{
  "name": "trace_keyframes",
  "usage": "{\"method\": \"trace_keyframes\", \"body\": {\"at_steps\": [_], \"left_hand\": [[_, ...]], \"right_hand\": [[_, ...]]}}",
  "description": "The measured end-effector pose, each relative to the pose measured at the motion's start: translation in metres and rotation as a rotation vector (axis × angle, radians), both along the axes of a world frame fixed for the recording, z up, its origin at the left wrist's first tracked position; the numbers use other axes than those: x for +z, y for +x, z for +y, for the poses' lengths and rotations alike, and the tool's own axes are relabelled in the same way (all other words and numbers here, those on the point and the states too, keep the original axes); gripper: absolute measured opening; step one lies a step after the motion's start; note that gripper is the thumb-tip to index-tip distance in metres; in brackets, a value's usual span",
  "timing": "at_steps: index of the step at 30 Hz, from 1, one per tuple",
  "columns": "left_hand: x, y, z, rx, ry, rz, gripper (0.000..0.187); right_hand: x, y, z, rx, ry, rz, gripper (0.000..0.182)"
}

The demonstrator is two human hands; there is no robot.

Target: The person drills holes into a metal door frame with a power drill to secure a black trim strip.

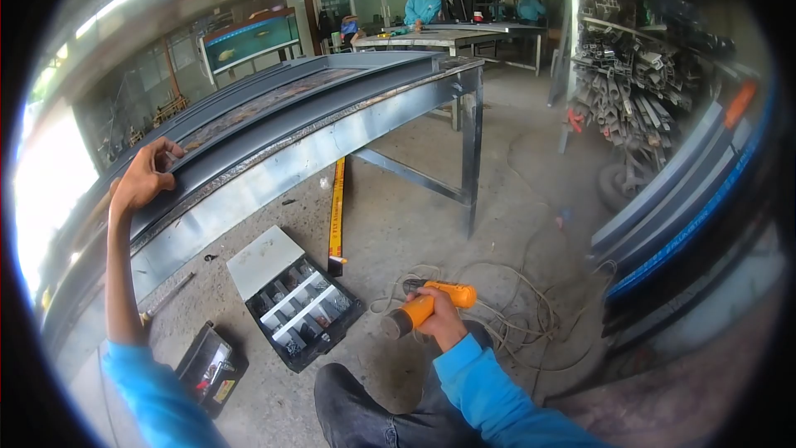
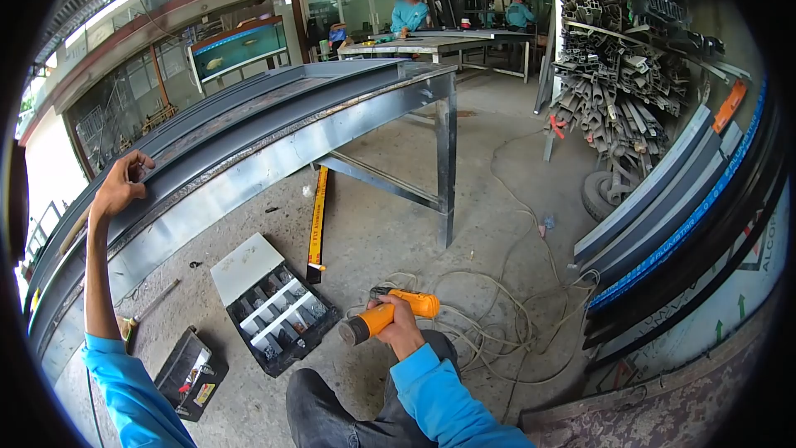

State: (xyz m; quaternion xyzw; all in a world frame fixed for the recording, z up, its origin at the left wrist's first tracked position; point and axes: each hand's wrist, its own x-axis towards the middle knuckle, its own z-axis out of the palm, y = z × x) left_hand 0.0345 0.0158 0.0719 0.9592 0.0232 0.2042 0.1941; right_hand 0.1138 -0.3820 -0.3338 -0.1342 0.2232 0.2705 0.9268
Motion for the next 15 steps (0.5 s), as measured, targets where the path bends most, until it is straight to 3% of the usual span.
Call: {"method": "trace_keyframes", "body": {"at_steps": [15], "left_hand": [[0.001,-0.006,-0.007,0.009,0.027,-0.015,0.041]], "right_hand": [[0.005,0.000,-0.005,-0.038,-0.016,0.047,0.016]]}}
